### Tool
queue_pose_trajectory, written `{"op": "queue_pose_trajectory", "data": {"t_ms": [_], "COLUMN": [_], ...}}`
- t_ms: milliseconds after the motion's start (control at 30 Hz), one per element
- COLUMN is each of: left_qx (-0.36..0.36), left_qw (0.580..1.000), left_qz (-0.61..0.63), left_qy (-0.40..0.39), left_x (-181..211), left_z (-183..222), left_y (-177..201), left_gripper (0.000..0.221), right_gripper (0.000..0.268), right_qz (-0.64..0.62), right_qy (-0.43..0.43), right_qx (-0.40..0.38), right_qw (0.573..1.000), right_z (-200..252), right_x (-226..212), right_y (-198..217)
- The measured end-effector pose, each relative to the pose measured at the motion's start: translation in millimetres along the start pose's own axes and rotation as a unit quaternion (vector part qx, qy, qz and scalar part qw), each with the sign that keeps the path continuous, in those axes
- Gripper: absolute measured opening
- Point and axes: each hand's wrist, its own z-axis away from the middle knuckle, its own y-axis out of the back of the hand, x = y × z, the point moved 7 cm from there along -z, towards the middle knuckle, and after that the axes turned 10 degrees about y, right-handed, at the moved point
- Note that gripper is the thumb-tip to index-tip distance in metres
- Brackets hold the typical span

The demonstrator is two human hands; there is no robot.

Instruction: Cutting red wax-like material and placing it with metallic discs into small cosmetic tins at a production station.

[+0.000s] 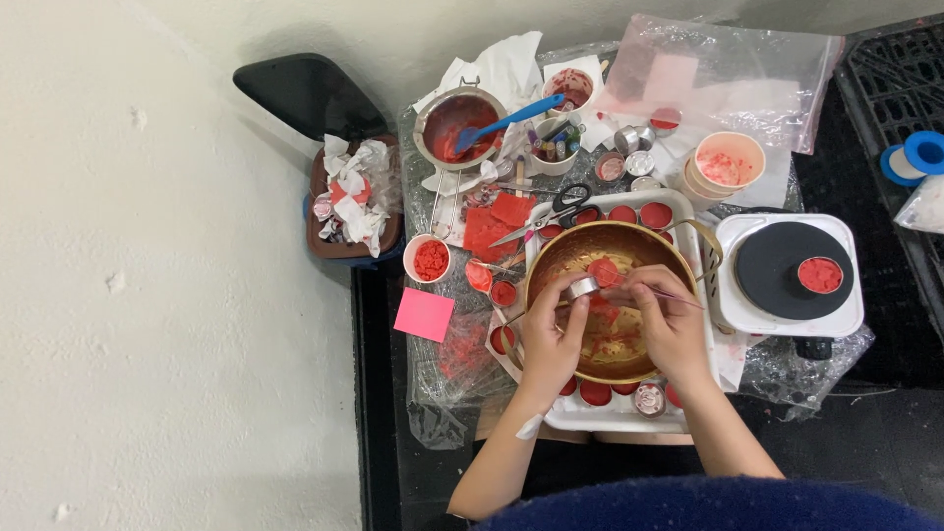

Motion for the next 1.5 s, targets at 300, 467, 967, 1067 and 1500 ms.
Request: {"op": "queue_pose_trajectory", "data": {"t_ms": [300, 467, 967, 1067, 1500], "left_qx": [0.004, -0.007, -0.04, -0.041, -0.059], "left_qw": [0.998, 0.999, 0.998, 0.997, 0.994], "left_qz": [-0.059, -0.044, 0.032, 0.028, 0.085], "left_qy": [-0.015, -0.011, 0.032, 0.053, 0.022], "left_x": [8, 1, -18, -21, -23], "left_z": [0, -1, -2, -3, -1], "left_y": [1, 1, -1, -2, -2], "left_gripper": [0.025, 0.025, 0.025, 0.025, 0.024], "right_gripper": [0.016, 0.015, 0.017, 0.017, 0.014], "right_qz": [-0.023, -0.018, -0.017, -0.022, 0.038], "right_qy": [-0.029, -0.011, 0.033, 0.034, 0.067], "right_qx": [0.019, 0.007, -0.019, -0.016, -0.067], "right_qw": [0.999, 1.0, 0.999, 0.999, 0.995], "right_z": [0, 2, 2, 1, 0], "right_x": [10, 9, -5, -5, -20], "right_y": [6, 6, -1, 0, -7]}}
